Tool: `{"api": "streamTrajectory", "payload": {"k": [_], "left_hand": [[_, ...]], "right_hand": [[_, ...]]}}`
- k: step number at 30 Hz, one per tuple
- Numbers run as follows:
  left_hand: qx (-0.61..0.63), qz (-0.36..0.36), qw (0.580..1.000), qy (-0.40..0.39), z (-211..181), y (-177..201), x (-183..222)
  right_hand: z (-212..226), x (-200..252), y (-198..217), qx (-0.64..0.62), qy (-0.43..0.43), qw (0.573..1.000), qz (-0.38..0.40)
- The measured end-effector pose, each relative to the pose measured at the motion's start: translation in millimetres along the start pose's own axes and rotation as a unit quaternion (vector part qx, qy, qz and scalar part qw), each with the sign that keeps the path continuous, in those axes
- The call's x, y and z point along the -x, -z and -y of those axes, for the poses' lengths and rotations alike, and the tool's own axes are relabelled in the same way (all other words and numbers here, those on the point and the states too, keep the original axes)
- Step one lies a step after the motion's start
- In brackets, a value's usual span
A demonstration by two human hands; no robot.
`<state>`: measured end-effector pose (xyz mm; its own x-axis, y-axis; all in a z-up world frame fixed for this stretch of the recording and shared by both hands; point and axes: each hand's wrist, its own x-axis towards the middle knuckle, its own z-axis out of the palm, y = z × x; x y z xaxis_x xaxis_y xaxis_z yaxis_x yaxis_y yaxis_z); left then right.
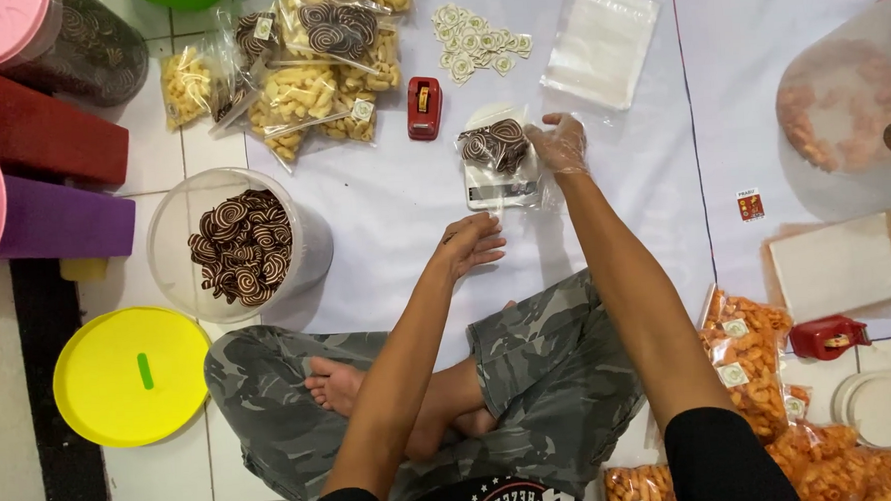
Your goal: Packing chocolate swirl cookies into small plastic bags and weighing them on a digital scale.
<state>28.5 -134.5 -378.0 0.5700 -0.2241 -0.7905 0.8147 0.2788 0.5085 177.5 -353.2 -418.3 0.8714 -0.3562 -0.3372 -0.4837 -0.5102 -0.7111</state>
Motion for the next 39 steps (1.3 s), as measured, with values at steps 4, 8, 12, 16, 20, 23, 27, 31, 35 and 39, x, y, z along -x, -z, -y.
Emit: {"api": "streamTrajectory", "payload": {"k": [4, 8, 12, 16, 20, 23, 27, 31, 35, 39], "left_hand": [[-0.004, -0.003, 1.0, 0.006, 13.0, 11.3, -6.5], [0.013, 0.018, 1.0, 0.011, 22.6, 12.4, -10.8], [0.007, 0.03, 1.0, 0.005, 29.7, 9.9, -14.6], [0.003, 0.027, 1.0, 0.007, 27.8, 6.9, -7.0], [0.002, 0.019, 1.0, -0.004, 26.3, 6.7, -2.4], [0.0, 0.02, 1.0, -0.006, 26.7, 7.6, -2.3], [-0.004, 0.03, 0.999, -0.009, 28.0, 11.3, -2.1], [-0.019, 0.009, 1.0, -0.022, 24.7, 6.7, 2.9], [-0.022, 0.008, 1.0, -0.019, 29.0, 0.9, -1.9], [-0.022, 0.003, 1.0, -0.019, 34.3, -1.7, -8.2]], "right_hand": [[-12.9, 8.0, 5.8, 0.019, -0.027, 0.999, 0.003], [-9.4, 28.3, 23.6, -0.032, -0.065, 0.997, 0.028], [-12.3, 34.3, 35.9, -0.024, -0.063, 0.997, 0.035], [-12.0, 41.3, 45.9, -0.019, -0.042, 0.998, 0.04], [-3.7, 50.7, 57.5, 0.048, 0.023, 0.998, 0.034], [10.5, 64.7, 67.0, 0.093, 0.052, 0.993, 0.056], [49.3, 114.4, 88.2, 0.137, 0.126, 0.977, 0.106], [26.3, 132.2, 79.9, 0.278, 0.291, 0.905, 0.136], [52.3, 168.1, 93.5, 0.383, 0.254, 0.876, 0.145], [47.0, 167.0, 88.2, 0.413, 0.271, 0.862, 0.115]]}}
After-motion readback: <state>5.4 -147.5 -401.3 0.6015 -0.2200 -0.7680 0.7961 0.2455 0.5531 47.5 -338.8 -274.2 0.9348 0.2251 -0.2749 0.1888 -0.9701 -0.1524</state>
